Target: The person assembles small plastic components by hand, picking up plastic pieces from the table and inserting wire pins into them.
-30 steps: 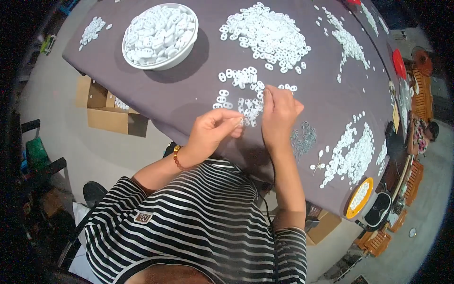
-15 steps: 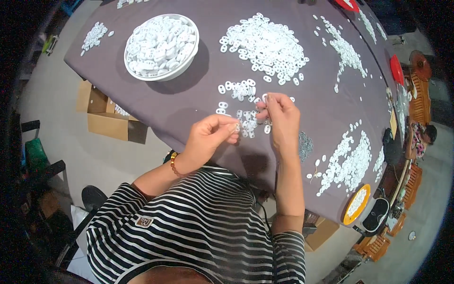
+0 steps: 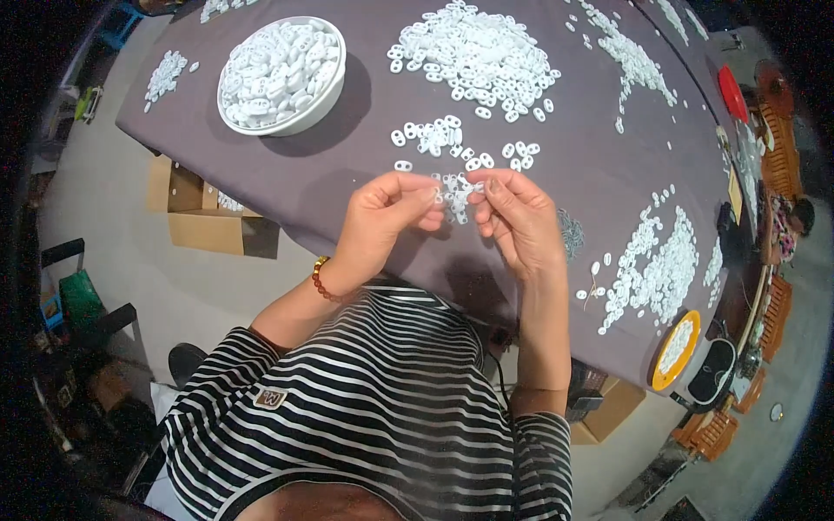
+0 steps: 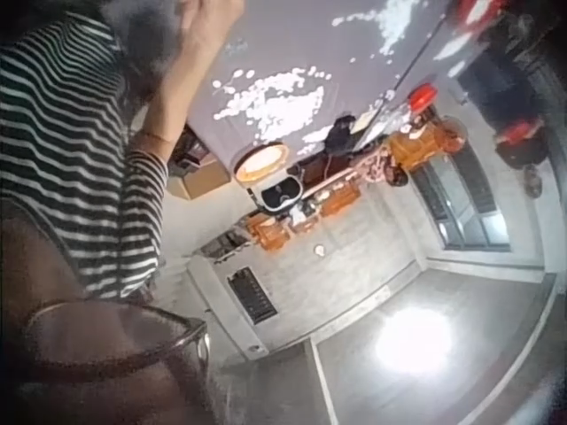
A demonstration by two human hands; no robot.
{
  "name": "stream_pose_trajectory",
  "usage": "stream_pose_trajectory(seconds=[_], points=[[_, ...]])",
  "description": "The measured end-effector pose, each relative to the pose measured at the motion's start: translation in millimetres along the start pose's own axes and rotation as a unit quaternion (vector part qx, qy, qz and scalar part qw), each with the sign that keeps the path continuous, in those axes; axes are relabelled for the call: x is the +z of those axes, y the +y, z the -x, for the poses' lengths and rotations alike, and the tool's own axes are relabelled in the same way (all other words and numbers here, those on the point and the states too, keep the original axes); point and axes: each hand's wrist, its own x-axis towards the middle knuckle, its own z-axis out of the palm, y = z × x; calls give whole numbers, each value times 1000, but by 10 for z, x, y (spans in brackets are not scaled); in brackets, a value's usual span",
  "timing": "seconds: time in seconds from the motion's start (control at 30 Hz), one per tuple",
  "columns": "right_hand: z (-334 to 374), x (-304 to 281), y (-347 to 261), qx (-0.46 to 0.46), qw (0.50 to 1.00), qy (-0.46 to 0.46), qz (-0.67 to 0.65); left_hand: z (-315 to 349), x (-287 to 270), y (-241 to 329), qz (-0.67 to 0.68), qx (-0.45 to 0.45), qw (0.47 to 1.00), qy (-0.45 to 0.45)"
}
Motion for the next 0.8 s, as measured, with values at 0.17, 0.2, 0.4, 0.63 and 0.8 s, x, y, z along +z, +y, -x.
stream_pose_trajectory(seconds=[0.17,0.2,0.4,0.63,0.8], points=[[85,-19,64,-17,998,13,51,-8,50,-17,8,-2,1000,5],[104,1,89,-31,995,39,89,-2,52,-23,16,-3,1000,-1],[167,37,145,-79,979,71,174,27,45,-53,6,-5,1000,-11],[178,0,173,-57,988,62,131,36,55,-86,11,-3,1000,-20],[175,38,204,-70,992,48,93,34,74,-86,1,-12,1000,-27]])
